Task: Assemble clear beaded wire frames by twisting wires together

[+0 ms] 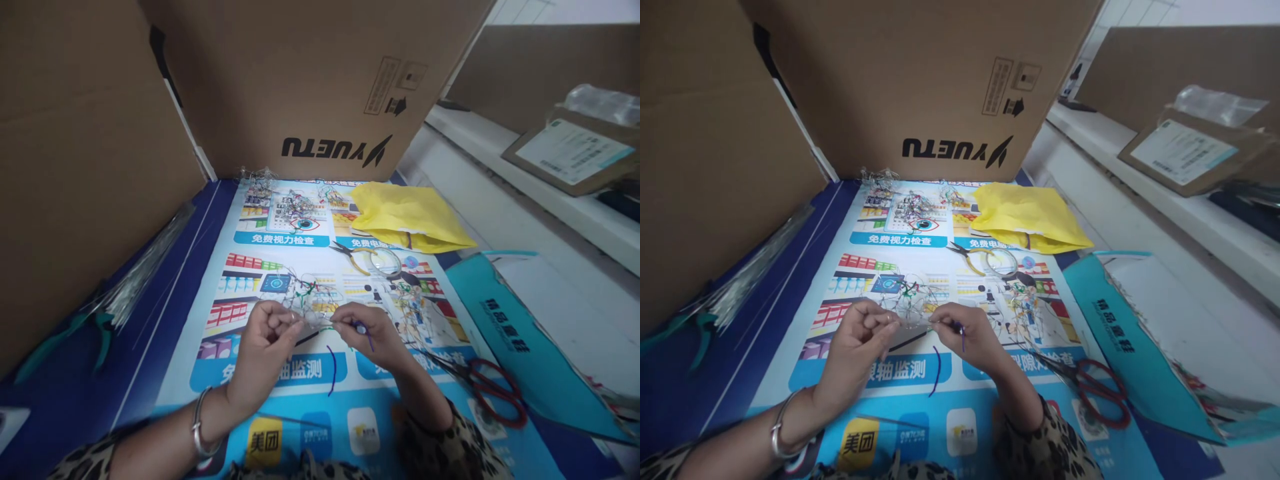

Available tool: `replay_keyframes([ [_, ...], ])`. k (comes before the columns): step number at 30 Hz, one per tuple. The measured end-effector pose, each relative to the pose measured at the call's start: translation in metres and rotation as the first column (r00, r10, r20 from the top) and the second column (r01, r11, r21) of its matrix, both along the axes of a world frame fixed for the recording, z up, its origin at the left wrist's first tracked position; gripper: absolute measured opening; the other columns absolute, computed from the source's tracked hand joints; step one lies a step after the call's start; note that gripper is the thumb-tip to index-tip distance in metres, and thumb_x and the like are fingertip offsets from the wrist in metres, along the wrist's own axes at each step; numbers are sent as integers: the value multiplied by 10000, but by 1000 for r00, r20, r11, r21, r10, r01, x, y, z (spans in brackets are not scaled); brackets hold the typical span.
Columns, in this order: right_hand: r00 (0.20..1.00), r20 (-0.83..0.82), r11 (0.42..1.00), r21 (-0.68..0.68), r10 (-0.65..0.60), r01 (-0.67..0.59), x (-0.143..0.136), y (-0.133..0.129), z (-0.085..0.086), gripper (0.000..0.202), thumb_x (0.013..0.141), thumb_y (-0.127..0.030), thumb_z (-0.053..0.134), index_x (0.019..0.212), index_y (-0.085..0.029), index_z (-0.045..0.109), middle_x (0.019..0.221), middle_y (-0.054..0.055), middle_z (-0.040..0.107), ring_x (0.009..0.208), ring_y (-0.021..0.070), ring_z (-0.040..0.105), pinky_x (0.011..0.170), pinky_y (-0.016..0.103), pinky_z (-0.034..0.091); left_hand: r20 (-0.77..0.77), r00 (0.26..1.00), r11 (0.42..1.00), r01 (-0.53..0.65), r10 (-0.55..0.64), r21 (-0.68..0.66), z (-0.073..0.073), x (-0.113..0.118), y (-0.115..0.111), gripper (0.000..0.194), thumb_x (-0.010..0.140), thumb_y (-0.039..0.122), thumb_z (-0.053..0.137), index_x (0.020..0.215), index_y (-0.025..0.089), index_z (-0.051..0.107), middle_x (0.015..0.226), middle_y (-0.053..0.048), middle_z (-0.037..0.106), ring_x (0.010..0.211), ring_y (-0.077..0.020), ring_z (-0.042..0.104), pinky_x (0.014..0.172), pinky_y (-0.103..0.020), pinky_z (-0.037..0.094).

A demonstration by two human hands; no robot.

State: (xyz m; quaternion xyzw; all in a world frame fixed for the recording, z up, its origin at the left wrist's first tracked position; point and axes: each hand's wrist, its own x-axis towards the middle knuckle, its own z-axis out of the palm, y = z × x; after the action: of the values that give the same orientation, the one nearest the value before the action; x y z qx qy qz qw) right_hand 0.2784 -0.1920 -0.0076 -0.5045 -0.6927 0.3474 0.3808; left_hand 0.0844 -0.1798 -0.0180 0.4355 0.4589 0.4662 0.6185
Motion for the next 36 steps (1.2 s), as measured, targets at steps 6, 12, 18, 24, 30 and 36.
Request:
replay_keyframes([
  [6, 1000, -5, 998, -64, -18, 17, 1, 2, -3, 75, 791, -225, 565, 766, -170, 611, 558, -33, 523, 503, 78, 449, 496, 198, 377, 73, 996, 999, 43, -41, -25, -1, -1, 4, 241, 761, 272, 654, 866, 202, 448, 727, 56, 560, 474, -20, 411, 427, -131, 348],
  [12, 996, -89, 984, -176, -29, 13, 5, 4, -9, 112, 790, -269, 579, 792, -160, 601, 576, -32, 528, 477, 70, 495, 456, 180, 395, -48, 997, 998, 55, -56, -29, 2, -3, 3, 251, 734, 312, 664, 920, 185, 552, 729, 22, 610, 447, -28, 415, 394, -145, 334],
  [18, 987, -138, 970, -238, -85, 50, 6, 6, -13, 131, 789, -286, 585, 816, -159, 596, 605, -35, 527, 456, 59, 502, 430, 170, 392, -256, 961, 994, 103, -107, -29, -1, -5, 4, 342, 723, 362, 661, 1018, 188, 660, 675, -2, 626, 480, -73, 456, 392, -177, 353],
  [24, 986, -143, 970, -237, -89, 53, 8, 6, -17, 142, 790, -299, 594, 822, -161, 596, 577, -48, 510, 449, 56, 499, 432, 165, 392, -302, 948, 994, 112, -100, 20, 0, -7, 5, 235, 730, 368, 651, 889, 201, 693, 641, -3, 621, 476, -88, 454, 390, -186, 358],
  [30, 983, -158, 969, -243, -88, 47, 6, 6, -18, 163, 800, -325, 593, 846, -168, 602, 622, -37, 534, 464, 57, 503, 431, 168, 404, -270, 954, 991, 132, -128, -1, 0, -6, 4, 184, 760, 357, 624, 809, 180, 647, 519, 42, 525, 424, -67, 424, 419, -178, 369],
  [36, 967, -242, 955, -258, 82, -145, 20, 3, 0, 232, 792, -274, 603, 990, -170, 543, 699, -25, 545, 567, 76, 538, 521, 192, 436, -158, 978, 990, 123, -132, -66, -3, -8, 10, 208, 779, 356, 618, 875, 172, 606, 543, 33, 569, 505, -86, 516, 510, -192, 425],
])
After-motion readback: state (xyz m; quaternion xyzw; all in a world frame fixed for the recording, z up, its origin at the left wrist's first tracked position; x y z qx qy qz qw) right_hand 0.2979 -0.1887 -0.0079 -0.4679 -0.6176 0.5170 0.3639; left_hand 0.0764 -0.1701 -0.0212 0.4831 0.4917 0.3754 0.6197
